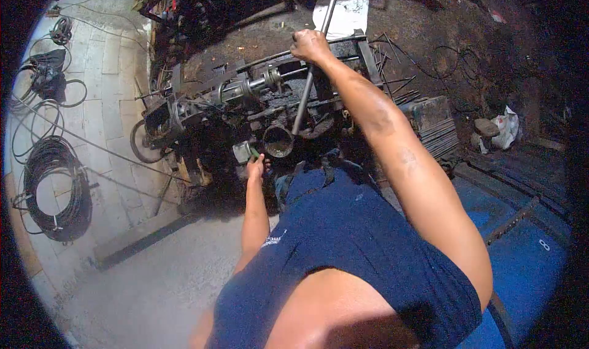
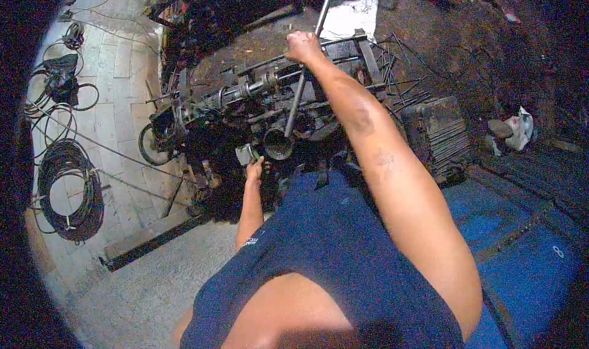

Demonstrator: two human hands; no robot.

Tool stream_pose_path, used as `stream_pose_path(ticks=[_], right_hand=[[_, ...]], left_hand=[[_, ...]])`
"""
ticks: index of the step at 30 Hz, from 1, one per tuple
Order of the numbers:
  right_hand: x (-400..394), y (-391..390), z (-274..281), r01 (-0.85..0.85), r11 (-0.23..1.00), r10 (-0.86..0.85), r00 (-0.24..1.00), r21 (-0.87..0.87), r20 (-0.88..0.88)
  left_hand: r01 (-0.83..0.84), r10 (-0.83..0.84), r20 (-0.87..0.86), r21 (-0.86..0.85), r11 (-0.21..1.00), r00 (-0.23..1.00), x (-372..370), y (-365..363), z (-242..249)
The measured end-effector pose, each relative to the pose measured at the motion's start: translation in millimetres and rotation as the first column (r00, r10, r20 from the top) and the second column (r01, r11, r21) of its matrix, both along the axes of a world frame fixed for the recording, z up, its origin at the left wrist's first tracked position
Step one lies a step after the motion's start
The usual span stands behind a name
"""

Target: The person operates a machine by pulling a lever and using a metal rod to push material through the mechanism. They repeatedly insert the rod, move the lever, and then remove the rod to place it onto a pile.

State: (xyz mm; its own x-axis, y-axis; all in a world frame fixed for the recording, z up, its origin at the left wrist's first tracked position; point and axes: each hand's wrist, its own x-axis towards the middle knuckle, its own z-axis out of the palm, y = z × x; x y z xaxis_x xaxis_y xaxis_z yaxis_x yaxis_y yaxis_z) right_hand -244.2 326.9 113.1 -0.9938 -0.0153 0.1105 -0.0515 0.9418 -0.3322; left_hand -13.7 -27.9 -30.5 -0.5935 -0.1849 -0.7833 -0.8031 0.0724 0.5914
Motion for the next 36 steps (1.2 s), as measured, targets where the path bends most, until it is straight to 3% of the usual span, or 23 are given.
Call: stream_pose_path(ticks=[2, 11, 14, 18, 20, 21, 23, 26, 36], right_hand=[[1, 0, 2, 0.000, 1.000, 0.000, 1.000, -0.014, -0.009], [3, 2, 12, -0.003, 1.000, 0.001, 0.996, 0.027, 0.089], [3, -1, 9, 0.015, 1.000, -0.016, 0.998, 0.018, 0.054], [5, -2, 10, -0.016, 0.999, 0.015, 0.999, 0.029, 0.040], [0, 1, -3, -0.015, 1.000, 0.015, 1.000, 0.016, -0.006], [1, 1, -2, -0.016, 1.000, 0.016, 1.000, 0.015, -0.005], [3, 4, 6, -0.001, 1.000, 0.001, 1.000, 0.009, 0.030], [3, 0, 13, 0.023, 0.999, -0.026, 0.993, 0.030, 0.113], [1, 7, 0, -0.013, 1.000, 0.013, 0.998, 0.015, 0.060]], left_hand=[[0.063, -0.067, -0.026, -0.123, 0.990, 0.997, -3, 10, 22], [0.046, -0.050, -0.018, -0.185, 0.982, 0.999, -1, 19, 37], [0.031, -0.033, -0.020, -0.075, 0.997, 0.999, -1, 12, 24], [0.016, -0.017, -0.005, -0.070, 0.997, 1.000, -2, 9, 19], [0.070, -0.061, 0.053, -0.192, 0.979, 0.997, -5, 21, 46], [0.069, -0.060, 0.054, -0.192, 0.979, 0.997, -3, 15, 36], [0.014, -0.015, -0.003, -0.088, 0.996, 1.000, 0, 2, 2], [0.028, -0.029, -0.008, -0.116, 0.993, 1.000, 0, 9, 19], [-0.027, 0.025, -0.024, -0.067, 0.997, 0.999, 0, 11, 16]])
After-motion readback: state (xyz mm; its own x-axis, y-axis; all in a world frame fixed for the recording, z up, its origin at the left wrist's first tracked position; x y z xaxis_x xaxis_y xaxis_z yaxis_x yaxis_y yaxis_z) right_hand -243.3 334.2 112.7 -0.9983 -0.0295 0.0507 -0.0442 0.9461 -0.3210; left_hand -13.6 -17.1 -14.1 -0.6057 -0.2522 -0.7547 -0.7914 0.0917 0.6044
